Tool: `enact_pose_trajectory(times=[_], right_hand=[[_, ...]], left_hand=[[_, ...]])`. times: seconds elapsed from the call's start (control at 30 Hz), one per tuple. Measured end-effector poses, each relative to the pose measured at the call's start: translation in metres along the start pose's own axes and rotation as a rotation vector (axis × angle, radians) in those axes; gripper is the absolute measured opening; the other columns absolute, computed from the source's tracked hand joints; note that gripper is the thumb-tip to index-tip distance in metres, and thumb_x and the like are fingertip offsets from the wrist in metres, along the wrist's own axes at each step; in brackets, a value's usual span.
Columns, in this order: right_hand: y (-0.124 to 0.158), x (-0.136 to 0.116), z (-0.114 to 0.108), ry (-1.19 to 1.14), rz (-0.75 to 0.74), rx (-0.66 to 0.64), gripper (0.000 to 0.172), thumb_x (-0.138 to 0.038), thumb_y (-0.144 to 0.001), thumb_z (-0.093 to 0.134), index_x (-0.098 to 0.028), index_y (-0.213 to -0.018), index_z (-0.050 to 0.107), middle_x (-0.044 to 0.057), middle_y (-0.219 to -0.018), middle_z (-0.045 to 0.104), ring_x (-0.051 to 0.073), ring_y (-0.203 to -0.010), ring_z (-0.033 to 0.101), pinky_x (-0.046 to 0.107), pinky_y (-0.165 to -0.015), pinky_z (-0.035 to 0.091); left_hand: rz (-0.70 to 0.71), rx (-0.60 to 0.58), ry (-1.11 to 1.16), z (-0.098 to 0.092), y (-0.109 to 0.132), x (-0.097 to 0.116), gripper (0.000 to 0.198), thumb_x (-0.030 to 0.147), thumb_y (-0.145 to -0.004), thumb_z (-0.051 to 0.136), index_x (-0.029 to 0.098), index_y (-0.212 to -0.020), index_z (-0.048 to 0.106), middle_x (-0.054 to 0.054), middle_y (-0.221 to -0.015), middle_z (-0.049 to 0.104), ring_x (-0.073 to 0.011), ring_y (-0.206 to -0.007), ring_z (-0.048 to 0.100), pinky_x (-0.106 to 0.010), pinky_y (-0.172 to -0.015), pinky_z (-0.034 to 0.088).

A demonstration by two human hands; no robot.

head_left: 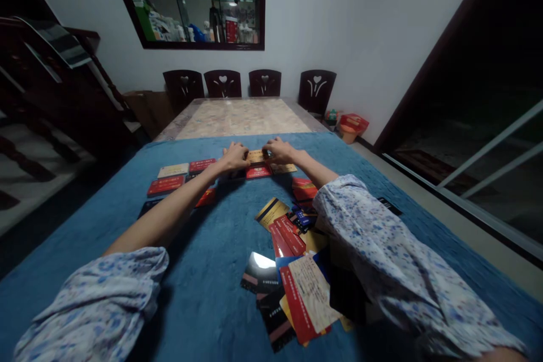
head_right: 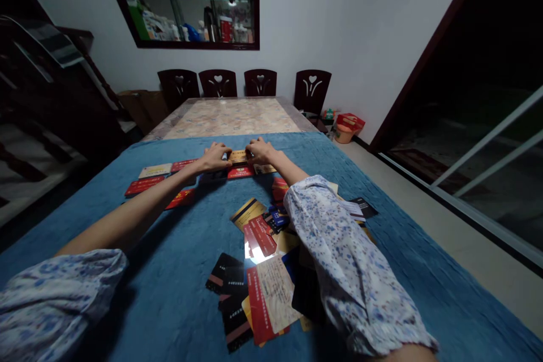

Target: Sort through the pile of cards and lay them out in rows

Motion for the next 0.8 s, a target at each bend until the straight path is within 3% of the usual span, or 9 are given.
enact_pose_trajectory(times=[0.47, 0.8], right_hand=[[-0.024, 0.006, 0.02, 0.001, 0.006, -0.059, 0.038, -0.035, -0.089, 0.064, -0.023, -0.125, 0.068, 0.012, -0.139, 0.06, 0.036, -0.128, 0.047, 0.038, -0.086, 0.044], [-0.031, 0.012, 0.029, -0.008, -0.012, -0.052, 0.039, -0.032, -0.087, 0.061, -0.027, -0.124, 0.071, 0.01, -0.139, 0.063, 0.034, -0.125, 0.049, 0.039, -0.09, 0.045]], left_hand=[[-0.06, -0.062, 0.03, 0.02, -0.02, -0.015, 0.034, 0.031, -0.077, 0.064, 0.02, -0.108, 0.072, -0.014, -0.128, 0.062, -0.0379, -0.127, 0.046, -0.056, -0.101, 0.045], [-0.061, -0.131, 0.036, 0.03, -0.024, -0.02, 0.03, 0.032, -0.076, 0.062, 0.02, -0.101, 0.073, -0.01, -0.111, 0.069, -0.0343, -0.119, 0.05, -0.057, -0.102, 0.045]])
Point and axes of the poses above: each hand's wrist, its own y-axis away from the middle knuckle, its own z-axis out of the palm, x = y × z, the point moved 10 cm from there along -y, towards the middle knuckle
